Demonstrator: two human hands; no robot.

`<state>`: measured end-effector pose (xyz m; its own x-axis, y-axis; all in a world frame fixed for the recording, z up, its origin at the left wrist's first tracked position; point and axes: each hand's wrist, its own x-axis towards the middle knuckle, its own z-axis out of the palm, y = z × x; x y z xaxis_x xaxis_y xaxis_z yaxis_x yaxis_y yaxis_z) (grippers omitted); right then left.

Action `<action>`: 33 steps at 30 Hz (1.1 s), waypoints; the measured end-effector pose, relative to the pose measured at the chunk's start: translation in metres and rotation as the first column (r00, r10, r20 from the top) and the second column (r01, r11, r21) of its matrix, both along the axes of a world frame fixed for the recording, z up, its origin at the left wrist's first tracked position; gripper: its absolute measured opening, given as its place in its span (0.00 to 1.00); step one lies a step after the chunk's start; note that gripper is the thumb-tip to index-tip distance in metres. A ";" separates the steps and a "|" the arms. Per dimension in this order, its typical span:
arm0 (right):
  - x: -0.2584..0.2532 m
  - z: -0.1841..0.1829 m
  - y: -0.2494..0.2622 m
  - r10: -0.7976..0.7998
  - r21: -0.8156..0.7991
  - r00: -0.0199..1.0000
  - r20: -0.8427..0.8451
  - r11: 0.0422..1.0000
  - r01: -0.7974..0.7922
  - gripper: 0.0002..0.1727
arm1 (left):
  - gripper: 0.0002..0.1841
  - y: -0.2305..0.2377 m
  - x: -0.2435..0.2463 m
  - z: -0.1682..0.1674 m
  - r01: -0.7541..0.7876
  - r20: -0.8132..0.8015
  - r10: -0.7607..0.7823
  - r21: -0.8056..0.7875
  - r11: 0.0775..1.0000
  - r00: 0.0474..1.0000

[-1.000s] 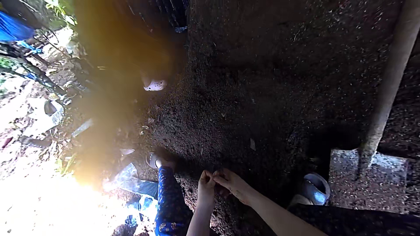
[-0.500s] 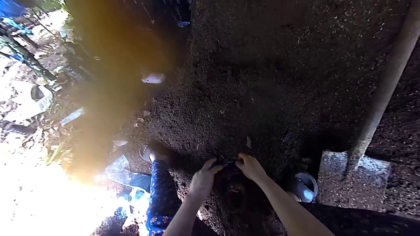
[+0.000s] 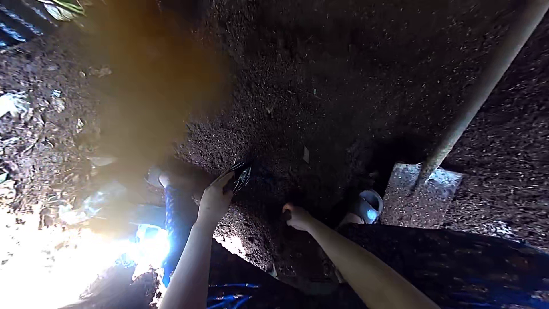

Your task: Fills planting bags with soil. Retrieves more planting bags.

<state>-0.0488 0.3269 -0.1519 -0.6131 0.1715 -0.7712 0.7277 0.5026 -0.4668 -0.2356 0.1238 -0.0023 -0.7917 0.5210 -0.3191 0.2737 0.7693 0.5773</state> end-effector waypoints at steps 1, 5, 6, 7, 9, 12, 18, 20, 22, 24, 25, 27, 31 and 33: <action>0.012 0.004 -0.003 -0.171 -0.054 0.985 0.029 0.984 0.173 0.37 | 0.28 -0.005 -0.001 -0.007 -0.032 0.015 0.031 0.026 0.999 0.999; 0.060 0.010 -0.024 -0.703 -0.300 0.542 0.460 0.452 0.840 0.41 | 0.25 -0.010 -0.009 -0.032 -0.153 0.089 0.143 0.110 0.982 0.986; 0.063 0.007 -0.034 -0.725 -0.281 0.425 0.541 0.321 0.905 0.38 | 0.25 -0.008 -0.011 -0.033 -0.168 0.100 0.157 0.119 0.979 0.983; 0.062 0.003 -0.045 -0.733 -0.255 0.327 0.597 0.214 0.943 0.34 | 0.25 -0.005 -0.012 -0.033 -0.175 0.110 0.162 0.126 0.976 0.981; 0.055 -0.009 -0.067 -0.745 -0.197 0.140 0.652 0.012 0.980 0.30 | 0.25 -0.001 -0.014 -0.031 -0.169 0.125 0.153 0.124 0.978 0.980; 0.040 -0.019 -0.077 -0.748 -0.166 -0.028 0.664 -0.184 0.969 0.30 | 0.26 0.002 -0.016 -0.033 -0.129 0.108 0.116 0.115 0.985 0.987; -0.017 -0.013 -0.029 -0.708 -0.143 -0.213 0.673 -0.408 0.902 0.39 | 0.25 0.007 -0.015 -0.036 -0.115 0.075 0.106 0.126 0.985 0.991; -0.030 -0.013 -0.020 -0.710 -0.193 -0.281 0.646 -0.508 0.840 0.37 | 0.26 0.007 -0.016 -0.035 -0.120 0.079 0.110 0.132 0.984 0.991; -0.043 -0.011 -0.014 -0.737 -0.283 -0.314 0.598 -0.561 0.778 0.34 | 0.27 0.008 -0.017 -0.034 -0.132 0.092 0.120 0.132 0.982 0.988; -0.059 -0.009 -0.011 -0.764 -0.377 -0.359 0.537 -0.598 0.707 0.34 | 0.28 0.009 -0.017 -0.033 -0.136 0.113 0.122 0.125 0.983 0.986; -0.070 -0.008 -0.007 -0.786 -0.433 -0.374 0.492 -0.594 0.678 0.34 | 0.29 0.010 -0.017 -0.034 -0.128 0.115 0.114 0.124 0.984 0.987; -0.093 -0.010 0.009 -0.856 -0.515 -0.352 0.379 -0.511 0.688 0.33 | 0.32 0.014 -0.017 -0.035 -0.107 0.106 0.093 0.133 0.985 0.990; -0.115 -0.012 0.030 -0.919 -0.529 -0.271 0.287 -0.387 0.755 0.34 | 0.36 0.032 -0.021 -0.032 -0.074 0.144 0.057 0.109 0.991 0.988; -0.104 -0.019 0.028 -0.947 -0.596 -0.217 0.238 -0.319 0.737 0.32 | 0.37 0.043 -0.019 -0.034 -0.053 0.200 0.037 0.074 0.996 0.979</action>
